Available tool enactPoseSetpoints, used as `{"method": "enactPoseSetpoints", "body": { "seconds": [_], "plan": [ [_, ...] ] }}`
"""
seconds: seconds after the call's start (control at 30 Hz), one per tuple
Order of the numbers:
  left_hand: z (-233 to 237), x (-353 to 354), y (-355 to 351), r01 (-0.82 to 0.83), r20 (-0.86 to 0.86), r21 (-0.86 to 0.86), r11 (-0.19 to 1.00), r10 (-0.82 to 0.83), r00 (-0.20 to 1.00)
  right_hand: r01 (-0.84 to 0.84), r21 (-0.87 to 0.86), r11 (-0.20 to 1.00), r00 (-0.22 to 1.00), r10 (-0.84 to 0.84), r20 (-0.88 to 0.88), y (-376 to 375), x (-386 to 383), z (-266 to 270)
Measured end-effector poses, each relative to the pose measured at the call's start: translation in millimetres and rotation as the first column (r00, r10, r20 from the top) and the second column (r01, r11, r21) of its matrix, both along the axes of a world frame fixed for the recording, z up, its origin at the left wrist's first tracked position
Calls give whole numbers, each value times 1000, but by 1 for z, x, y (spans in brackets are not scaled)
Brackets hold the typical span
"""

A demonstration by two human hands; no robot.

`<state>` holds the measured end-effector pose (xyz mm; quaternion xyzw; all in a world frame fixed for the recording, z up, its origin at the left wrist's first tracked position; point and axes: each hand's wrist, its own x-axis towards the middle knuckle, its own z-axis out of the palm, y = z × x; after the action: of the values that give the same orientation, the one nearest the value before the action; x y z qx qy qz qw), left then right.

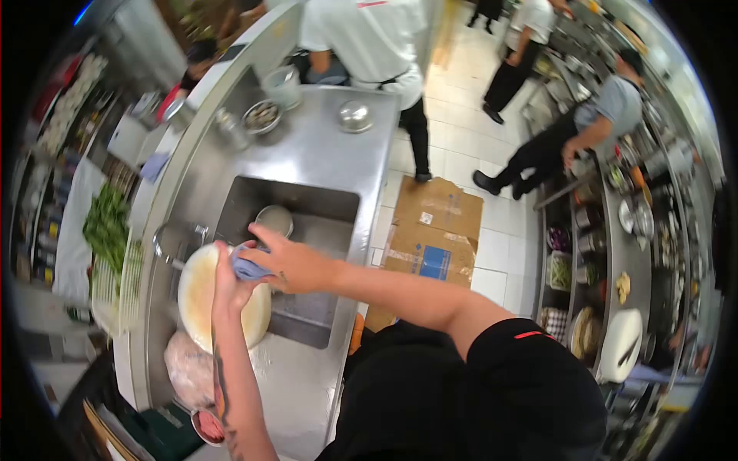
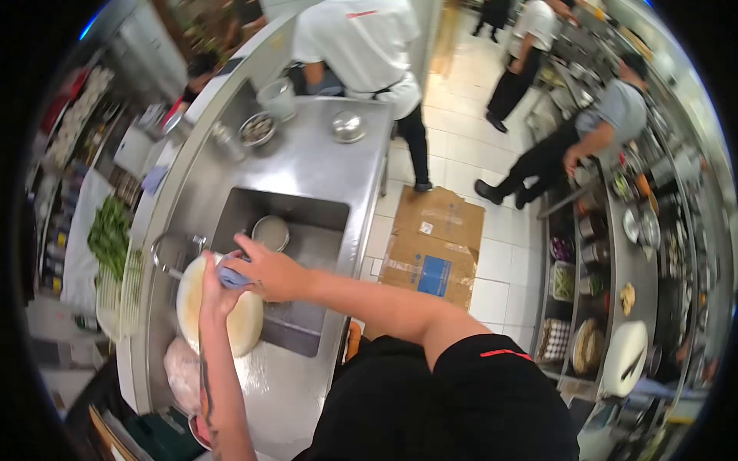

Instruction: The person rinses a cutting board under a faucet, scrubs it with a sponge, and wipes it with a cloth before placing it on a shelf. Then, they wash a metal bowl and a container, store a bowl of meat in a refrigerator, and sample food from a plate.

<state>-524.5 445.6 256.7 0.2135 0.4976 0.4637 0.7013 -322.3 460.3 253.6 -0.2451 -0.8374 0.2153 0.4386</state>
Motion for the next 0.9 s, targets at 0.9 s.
{"method": "enactPoseSetpoints", "body": {
  "seconds": [0.9],
  "plan": [
    [-181, -48, -166, 257, -812, 38, 966, 180, -555, 302, -937, -175, -416, -909, 35, -233, 960, -71]
  ]
}}
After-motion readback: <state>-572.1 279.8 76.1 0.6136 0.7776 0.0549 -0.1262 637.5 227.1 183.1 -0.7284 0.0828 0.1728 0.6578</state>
